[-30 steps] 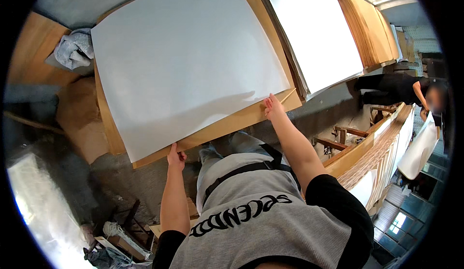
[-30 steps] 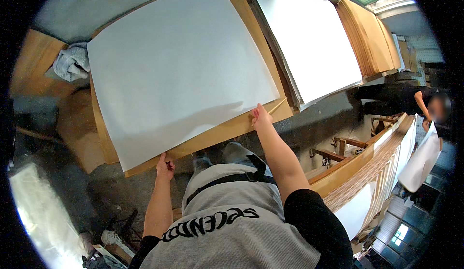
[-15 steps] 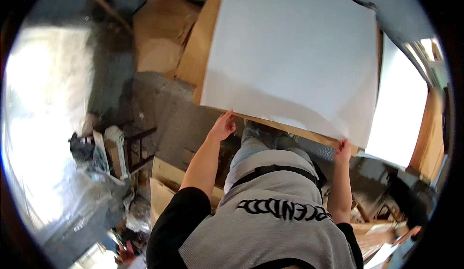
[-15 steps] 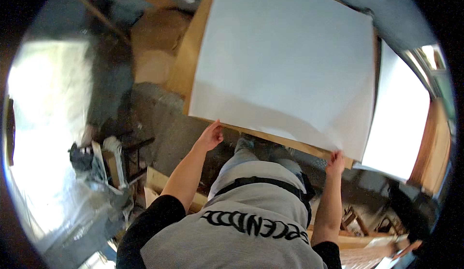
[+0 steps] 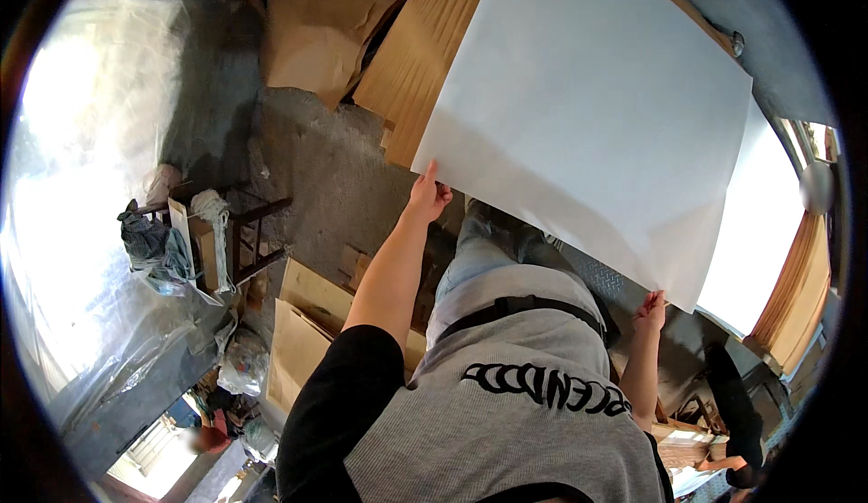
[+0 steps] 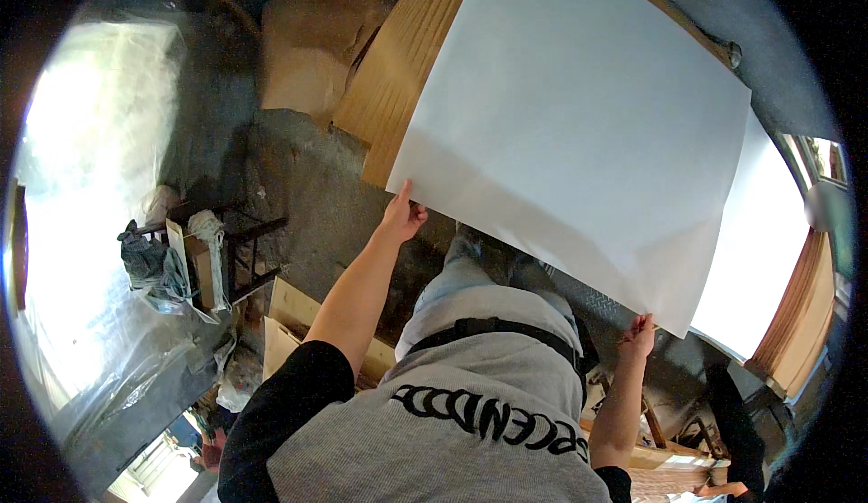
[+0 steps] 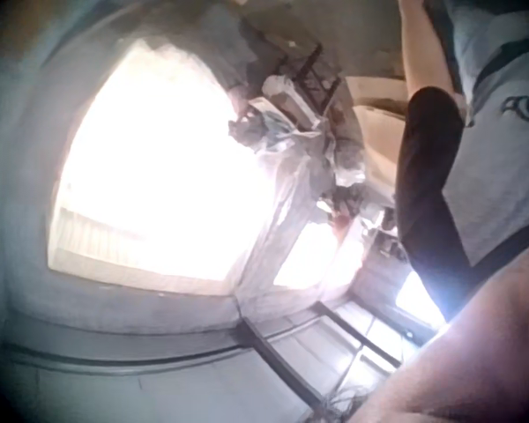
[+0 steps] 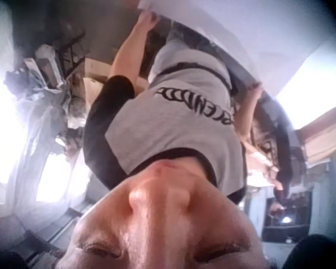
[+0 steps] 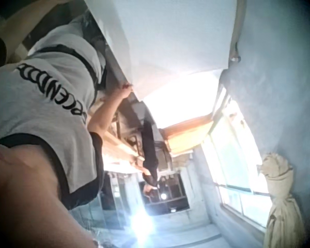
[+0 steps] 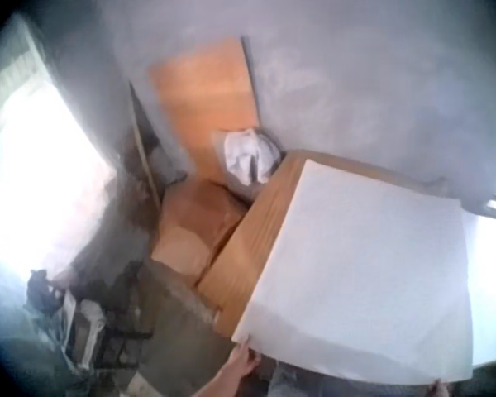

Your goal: The person repeatedly picks up a thin white sheet from a stack on a workbench, uses a thin stick to separate it from the sheet below, and places it on a separate pile. The process is repeated multiple times in a workshop environment.

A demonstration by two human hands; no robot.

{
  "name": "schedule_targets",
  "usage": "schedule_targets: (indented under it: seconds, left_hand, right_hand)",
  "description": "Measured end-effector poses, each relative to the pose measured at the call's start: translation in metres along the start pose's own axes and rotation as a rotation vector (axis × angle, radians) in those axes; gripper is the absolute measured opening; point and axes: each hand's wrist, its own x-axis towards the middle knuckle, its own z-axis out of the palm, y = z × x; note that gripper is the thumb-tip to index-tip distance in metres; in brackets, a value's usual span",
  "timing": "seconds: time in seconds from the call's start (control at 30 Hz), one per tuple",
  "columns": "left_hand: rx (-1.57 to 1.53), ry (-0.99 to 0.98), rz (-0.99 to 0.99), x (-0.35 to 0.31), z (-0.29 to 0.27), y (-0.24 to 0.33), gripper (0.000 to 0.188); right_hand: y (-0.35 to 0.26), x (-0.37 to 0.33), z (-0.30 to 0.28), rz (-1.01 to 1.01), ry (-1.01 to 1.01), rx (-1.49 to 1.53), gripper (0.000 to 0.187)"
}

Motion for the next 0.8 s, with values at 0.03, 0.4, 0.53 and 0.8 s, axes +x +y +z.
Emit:
schedule_targets:
  seconds: [0.03, 0.4, 0.53, 0.8]
  left_hand:
    - [-0.002, 0.004, -0.004, 0.001, -0.001, 0.0, 0.033]
    - [0.059, -0.054, -0.029, 0.002, -0.008, 0.01, 0.039]
    - [-0.02, -0.024, -0.064, 0.007, -0.003, 0.008, 0.035]
    - [0.046, -0.159, -0.141, -0.015, 0.015, 0.009, 0.037]
  right_hand:
    - [-0.001, 0.001, -0.001, -0.006, -0.007, -0.004, 0.019]
    - [0.01, 0.001, -0.003, -0.016, -0.035, -0.032, 0.02]
    - [0.015, 0.005, -0.004, 0.042, 0.063, -0.002, 0.021]
    - [0.008, -0.053, 0.02, -0.118, 0.519, 0.002, 0.026]
